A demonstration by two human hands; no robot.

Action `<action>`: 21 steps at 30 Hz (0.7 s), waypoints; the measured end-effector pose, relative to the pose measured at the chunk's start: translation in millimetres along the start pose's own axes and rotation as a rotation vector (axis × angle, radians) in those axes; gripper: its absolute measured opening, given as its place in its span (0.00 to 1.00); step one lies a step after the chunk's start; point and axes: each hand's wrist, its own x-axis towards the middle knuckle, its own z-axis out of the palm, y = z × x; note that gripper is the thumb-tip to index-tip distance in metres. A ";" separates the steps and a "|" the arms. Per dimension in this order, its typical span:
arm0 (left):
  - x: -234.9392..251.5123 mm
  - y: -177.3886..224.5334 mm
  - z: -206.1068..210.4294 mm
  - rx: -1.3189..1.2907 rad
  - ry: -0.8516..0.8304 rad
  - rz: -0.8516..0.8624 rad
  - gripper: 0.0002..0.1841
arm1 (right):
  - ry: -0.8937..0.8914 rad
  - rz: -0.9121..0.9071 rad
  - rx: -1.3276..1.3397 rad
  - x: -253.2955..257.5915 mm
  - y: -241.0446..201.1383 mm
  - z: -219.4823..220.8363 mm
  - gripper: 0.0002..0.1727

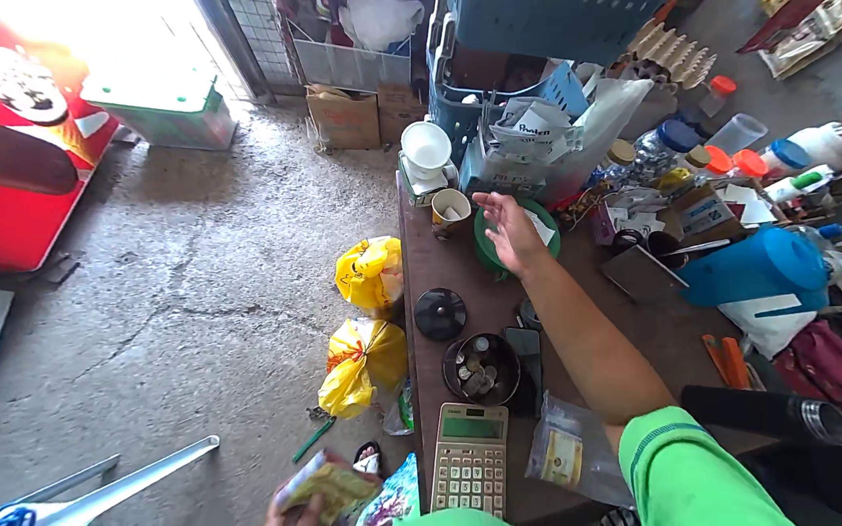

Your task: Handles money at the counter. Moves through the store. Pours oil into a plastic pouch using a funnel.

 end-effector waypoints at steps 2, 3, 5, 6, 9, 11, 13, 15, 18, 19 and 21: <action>16.6 7.4 26.3 0.180 -0.185 0.096 0.18 | -0.080 -0.035 -0.027 -34.8 18.4 -24.4 0.29; 27.1 13.2 43.5 0.287 -0.293 0.175 0.17 | -0.099 -0.052 -0.015 -48.5 30.0 -38.2 0.27; 48.8 26.0 85.0 0.500 -0.491 0.345 0.15 | -0.073 -0.053 0.018 -78.1 49.7 -63.8 0.24; 58.8 30.7 107.0 0.611 -0.567 0.423 0.15 | -0.036 -0.040 0.043 -94.4 57.6 -74.9 0.23; 76.8 37.2 173.4 1.059 -0.709 0.584 0.15 | 0.094 -0.002 0.111 -141.6 79.6 -104.3 0.21; 82.3 29.5 209.5 1.443 -0.769 0.617 0.14 | 0.185 0.029 0.148 -167.9 90.8 -120.1 0.20; 85.0 16.2 235.0 1.732 -0.830 0.530 0.13 | 0.263 0.063 0.172 -190.7 97.8 -134.2 0.20; 87.9 1.5 249.4 1.870 -0.884 0.425 0.15 | 0.327 0.066 0.173 -210.2 104.6 -148.9 0.20; 94.3 -17.4 257.1 1.874 -0.981 0.256 0.20 | 0.398 0.026 0.142 -235.0 111.4 -173.2 0.19; 96.8 -23.4 253.8 1.811 -0.994 0.252 0.21 | 0.419 0.004 0.124 -242.4 112.8 -181.0 0.19; 101.8 -33.1 237.9 1.588 -0.971 0.368 0.23 | 0.456 -0.050 0.080 -256.5 115.9 -194.9 0.19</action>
